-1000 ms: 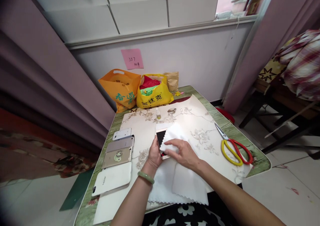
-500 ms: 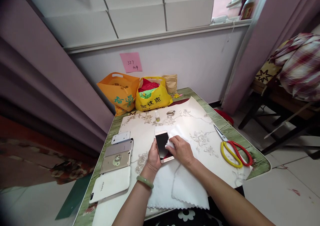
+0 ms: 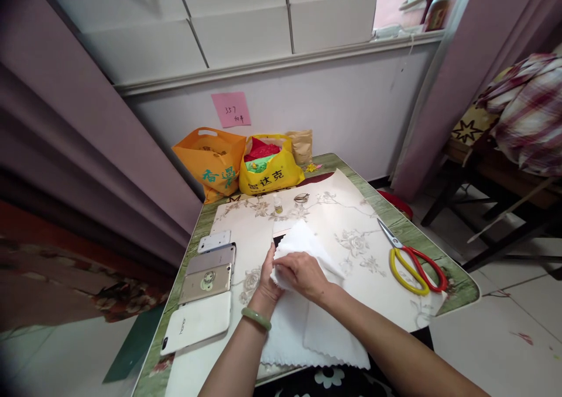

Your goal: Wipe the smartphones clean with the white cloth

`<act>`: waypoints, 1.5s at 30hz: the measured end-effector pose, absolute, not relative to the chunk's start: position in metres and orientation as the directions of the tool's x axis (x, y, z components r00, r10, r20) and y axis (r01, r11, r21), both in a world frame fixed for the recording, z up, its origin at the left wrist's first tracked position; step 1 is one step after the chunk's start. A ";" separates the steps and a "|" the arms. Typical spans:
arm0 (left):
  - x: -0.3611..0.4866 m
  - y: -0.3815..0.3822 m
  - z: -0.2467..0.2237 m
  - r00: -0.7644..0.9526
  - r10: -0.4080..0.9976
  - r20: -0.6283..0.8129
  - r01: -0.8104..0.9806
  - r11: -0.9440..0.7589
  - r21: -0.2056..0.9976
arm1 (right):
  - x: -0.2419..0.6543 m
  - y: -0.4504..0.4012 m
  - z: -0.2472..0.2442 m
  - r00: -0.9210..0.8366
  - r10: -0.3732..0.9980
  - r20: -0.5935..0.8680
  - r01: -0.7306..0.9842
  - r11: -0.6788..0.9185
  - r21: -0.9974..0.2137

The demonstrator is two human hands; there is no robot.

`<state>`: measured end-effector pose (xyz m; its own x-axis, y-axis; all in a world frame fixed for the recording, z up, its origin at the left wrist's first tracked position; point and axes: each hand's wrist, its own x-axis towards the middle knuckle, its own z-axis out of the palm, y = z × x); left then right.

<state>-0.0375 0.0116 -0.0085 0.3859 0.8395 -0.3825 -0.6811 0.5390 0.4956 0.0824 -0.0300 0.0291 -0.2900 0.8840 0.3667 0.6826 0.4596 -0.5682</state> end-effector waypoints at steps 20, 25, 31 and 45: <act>-0.031 0.014 -0.003 0.223 0.865 -0.448 -0.755 0.445 0.482 | 0.071 -0.009 -0.003 -0.381 0.880 0.283 0.814 0.465 -0.348; -0.037 0.014 -0.007 0.175 0.829 -0.532 -0.730 0.471 0.494 | 0.068 -0.009 -0.005 -0.354 0.884 0.306 0.847 0.442 -0.296; -0.036 0.016 -0.006 0.284 0.851 -0.443 -0.728 0.492 0.477 | 0.064 0.001 -0.004 -0.313 0.900 0.303 0.874 0.398 -0.279; -0.022 0.019 0.006 0.240 0.887 -0.394 -0.713 0.437 0.548 | 0.064 0.066 -0.002 -0.169 0.977 0.133 0.870 0.211 -0.445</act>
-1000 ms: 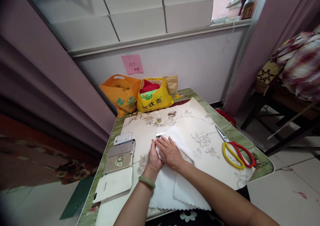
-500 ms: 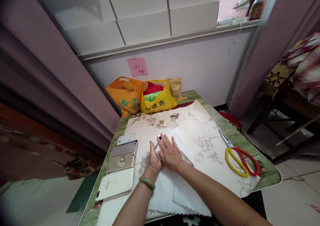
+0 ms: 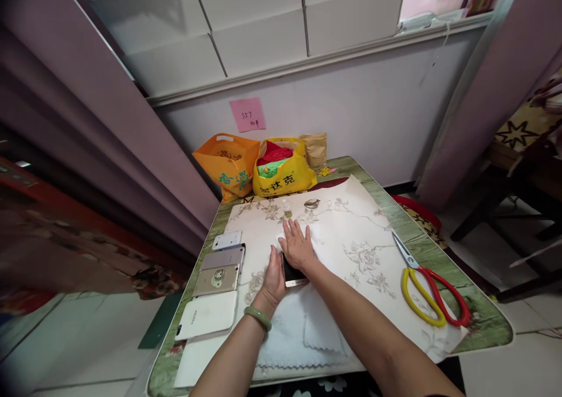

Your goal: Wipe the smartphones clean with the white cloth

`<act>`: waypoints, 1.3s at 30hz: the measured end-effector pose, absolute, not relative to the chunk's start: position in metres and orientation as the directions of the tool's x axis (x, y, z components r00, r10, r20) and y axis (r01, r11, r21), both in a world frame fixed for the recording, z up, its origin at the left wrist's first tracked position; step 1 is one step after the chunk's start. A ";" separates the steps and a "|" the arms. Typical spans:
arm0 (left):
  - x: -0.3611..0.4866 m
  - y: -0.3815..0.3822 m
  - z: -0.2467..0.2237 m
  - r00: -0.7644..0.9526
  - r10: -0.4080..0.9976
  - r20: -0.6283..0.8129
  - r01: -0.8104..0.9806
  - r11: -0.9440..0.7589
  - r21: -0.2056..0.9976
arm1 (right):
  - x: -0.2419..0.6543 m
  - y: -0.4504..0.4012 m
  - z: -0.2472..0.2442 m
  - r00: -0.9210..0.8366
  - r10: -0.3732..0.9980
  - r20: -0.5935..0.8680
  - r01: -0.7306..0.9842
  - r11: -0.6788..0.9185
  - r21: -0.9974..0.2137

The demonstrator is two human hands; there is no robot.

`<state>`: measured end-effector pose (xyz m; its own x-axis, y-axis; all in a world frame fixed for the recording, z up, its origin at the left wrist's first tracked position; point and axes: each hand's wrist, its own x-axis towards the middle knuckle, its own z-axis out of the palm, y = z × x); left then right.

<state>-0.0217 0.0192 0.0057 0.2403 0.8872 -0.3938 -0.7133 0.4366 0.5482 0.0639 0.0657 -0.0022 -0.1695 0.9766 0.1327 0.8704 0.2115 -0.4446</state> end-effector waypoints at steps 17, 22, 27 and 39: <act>-0.022 0.015 -0.007 0.204 0.878 -0.433 -0.810 0.400 0.429 | 0.083 0.063 -0.024 -0.042 0.922 0.384 0.517 0.349 -0.782; -0.024 0.011 0.001 0.242 0.907 -0.345 -0.796 0.389 0.464 | 0.090 0.056 -0.018 0.104 0.946 0.305 0.301 0.263 -0.917; -0.021 0.008 0.006 0.271 0.929 -0.250 -0.714 0.368 0.595 | 0.101 0.054 -0.018 0.181 0.971 0.154 0.143 0.129 -0.981; -0.034 0.013 0.010 0.251 0.841 -0.479 -0.713 0.495 0.497 | 0.126 0.059 0.010 0.137 0.955 -0.262 -0.587 -0.135 -0.798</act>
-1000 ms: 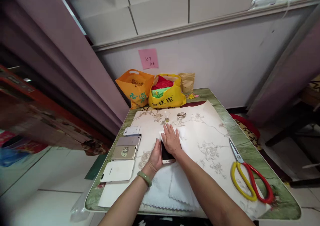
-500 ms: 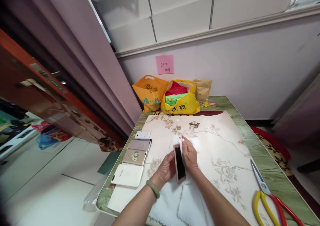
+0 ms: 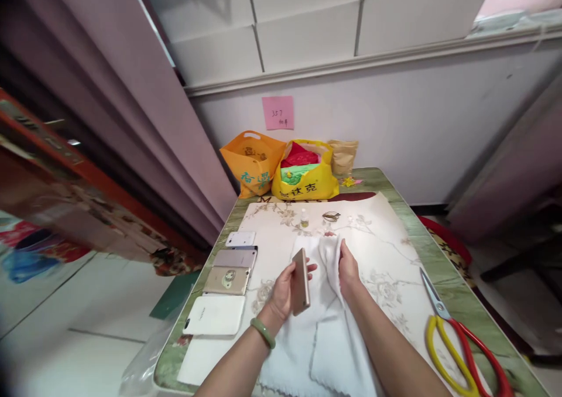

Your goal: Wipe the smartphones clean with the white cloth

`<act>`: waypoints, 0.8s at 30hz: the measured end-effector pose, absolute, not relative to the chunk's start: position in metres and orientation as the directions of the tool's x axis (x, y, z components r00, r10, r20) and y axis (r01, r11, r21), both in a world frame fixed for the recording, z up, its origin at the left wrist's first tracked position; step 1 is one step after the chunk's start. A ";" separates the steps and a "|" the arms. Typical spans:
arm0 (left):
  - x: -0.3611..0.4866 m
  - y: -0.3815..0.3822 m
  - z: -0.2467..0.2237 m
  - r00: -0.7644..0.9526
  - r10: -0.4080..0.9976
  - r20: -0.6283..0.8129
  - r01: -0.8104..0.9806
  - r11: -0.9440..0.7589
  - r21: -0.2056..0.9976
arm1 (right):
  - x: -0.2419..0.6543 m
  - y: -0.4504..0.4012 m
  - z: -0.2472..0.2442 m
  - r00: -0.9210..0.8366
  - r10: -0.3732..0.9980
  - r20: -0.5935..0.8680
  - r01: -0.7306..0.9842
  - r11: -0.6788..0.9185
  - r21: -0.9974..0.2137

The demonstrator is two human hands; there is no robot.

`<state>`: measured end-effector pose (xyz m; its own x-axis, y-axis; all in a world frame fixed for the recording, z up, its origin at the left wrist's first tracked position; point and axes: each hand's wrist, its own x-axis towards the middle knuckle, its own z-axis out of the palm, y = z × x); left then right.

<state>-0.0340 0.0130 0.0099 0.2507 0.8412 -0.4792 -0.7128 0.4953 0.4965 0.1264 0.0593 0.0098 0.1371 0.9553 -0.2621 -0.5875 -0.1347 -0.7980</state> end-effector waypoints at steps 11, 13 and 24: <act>-0.037 0.021 0.020 0.311 0.856 -0.414 -0.789 0.475 0.390 | 0.140 0.035 0.083 0.157 0.980 0.126 -0.150 0.149 -0.977; -0.038 0.021 0.014 0.315 0.838 -0.446 -0.769 0.501 0.397 | 0.119 0.022 0.076 -0.045 0.954 0.297 0.117 0.300 -0.947; -0.036 0.031 -0.008 0.447 0.776 -0.446 -0.713 0.610 0.346 | 0.095 0.016 0.032 -0.185 0.870 0.458 0.573 0.474 -0.669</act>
